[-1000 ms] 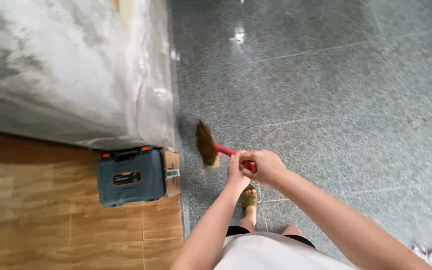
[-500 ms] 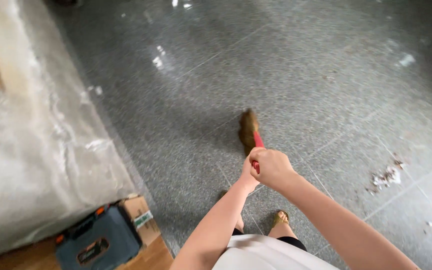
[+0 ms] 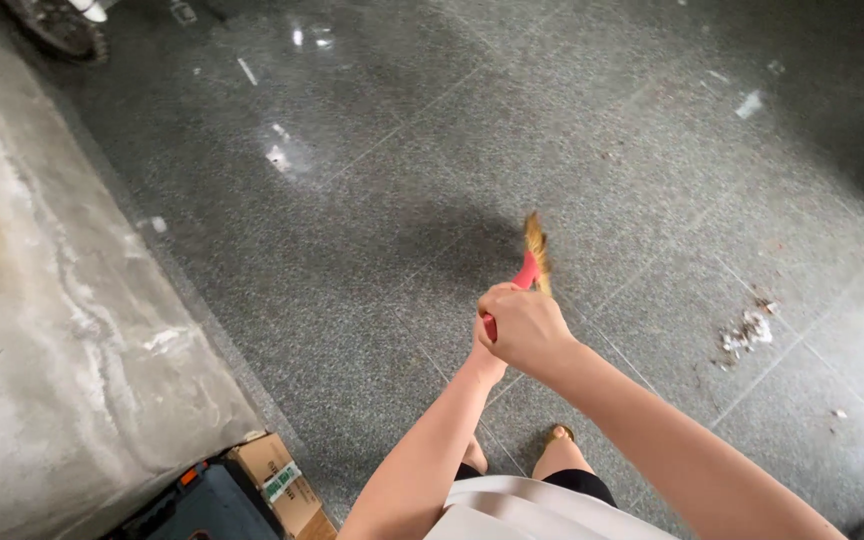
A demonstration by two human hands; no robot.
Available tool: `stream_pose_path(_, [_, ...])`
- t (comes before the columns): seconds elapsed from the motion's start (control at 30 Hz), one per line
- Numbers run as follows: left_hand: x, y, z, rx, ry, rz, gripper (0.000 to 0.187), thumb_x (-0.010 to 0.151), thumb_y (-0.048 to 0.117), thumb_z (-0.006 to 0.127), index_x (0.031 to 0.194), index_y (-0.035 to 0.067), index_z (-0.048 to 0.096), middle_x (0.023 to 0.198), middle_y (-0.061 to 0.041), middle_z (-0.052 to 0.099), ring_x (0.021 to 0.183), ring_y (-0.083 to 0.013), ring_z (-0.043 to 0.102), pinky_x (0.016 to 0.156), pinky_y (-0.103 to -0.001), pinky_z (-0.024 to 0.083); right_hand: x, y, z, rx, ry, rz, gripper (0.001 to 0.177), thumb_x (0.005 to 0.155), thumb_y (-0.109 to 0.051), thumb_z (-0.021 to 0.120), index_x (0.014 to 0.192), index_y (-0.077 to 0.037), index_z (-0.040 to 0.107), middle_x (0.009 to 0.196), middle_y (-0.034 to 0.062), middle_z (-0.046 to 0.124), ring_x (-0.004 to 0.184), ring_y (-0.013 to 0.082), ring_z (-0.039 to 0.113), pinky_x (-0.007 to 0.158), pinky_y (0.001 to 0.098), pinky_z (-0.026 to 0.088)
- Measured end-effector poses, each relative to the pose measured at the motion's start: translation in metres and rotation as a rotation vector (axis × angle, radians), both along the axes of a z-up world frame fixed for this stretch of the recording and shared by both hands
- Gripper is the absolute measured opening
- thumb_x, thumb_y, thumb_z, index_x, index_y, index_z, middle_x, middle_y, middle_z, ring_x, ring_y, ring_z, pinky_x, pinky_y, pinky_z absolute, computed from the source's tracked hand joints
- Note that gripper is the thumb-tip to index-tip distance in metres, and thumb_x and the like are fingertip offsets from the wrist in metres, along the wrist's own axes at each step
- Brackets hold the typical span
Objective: The person sweeps a tiled garage floor with a red-handled broom, moving debris toward the center of the room. The person navigates around a shoe rack, a scooter, and stacked materials while sweeping.
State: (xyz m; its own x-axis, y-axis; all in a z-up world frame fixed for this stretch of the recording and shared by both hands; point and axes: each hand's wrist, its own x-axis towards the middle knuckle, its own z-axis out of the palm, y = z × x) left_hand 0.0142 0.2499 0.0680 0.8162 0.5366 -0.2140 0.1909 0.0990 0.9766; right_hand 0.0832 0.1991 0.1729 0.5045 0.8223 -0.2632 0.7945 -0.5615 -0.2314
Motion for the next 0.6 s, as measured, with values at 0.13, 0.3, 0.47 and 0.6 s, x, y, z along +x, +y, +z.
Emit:
stream_pose_path(0.13, [-0.03,0.045,0.015,0.018,-0.039,0.115,0.014,0.105,0.022,0.039,0.099,0.014,0.049,0.098,-0.003,0.049,0.098,-0.0167,0.051,0.095,-0.028,0.041,-0.03,0.043,0.027,0.105,0.041,0.097,0.023,0.087,-0.039,0.049,0.089,-0.023,0.065,0.093,0.0095,0.069,0.09,0.0357,0.072,0.078,0.0456,0.059])
stream_pose_path(0.3, [-0.096,0.103,0.032,0.046,-0.079,0.33,0.02,0.109,0.025,0.035,0.094,0.015,0.045,0.093,0.0,0.045,0.092,-0.0129,0.051,0.091,-0.024,0.042,-0.075,0.098,0.032,0.219,0.164,0.242,0.018,0.082,-0.038,0.059,0.091,-0.024,0.066,0.095,0.0071,0.071,0.094,0.0359,0.071,0.078,0.0483,0.059])
stream_pose_path(0.47, [-0.142,0.169,-0.034,-1.065,-0.552,0.797,0.05,0.109,0.055,0.036,0.083,0.016,0.053,0.079,-0.002,0.046,0.072,-0.0142,0.045,0.08,-0.029,0.042,-0.124,0.147,0.025,0.328,0.339,0.428,0.024,0.078,-0.035,0.068,0.1,-0.026,0.069,0.108,0.0048,0.073,0.097,0.0374,0.071,0.078,0.0532,0.058])
stream_pose_path(0.6, [-0.199,0.188,-0.016,-1.089,-0.646,0.921,0.058,0.106,0.066,0.033,0.08,0.017,0.05,0.078,0.0,0.045,0.071,-0.0137,0.043,0.076,-0.026,0.041,-0.165,0.181,0.0,0.355,0.421,0.575,0.028,0.077,-0.035,0.071,0.104,-0.026,0.069,0.117,0.0017,0.073,0.099,0.0378,0.071,0.078,0.0513,0.059])
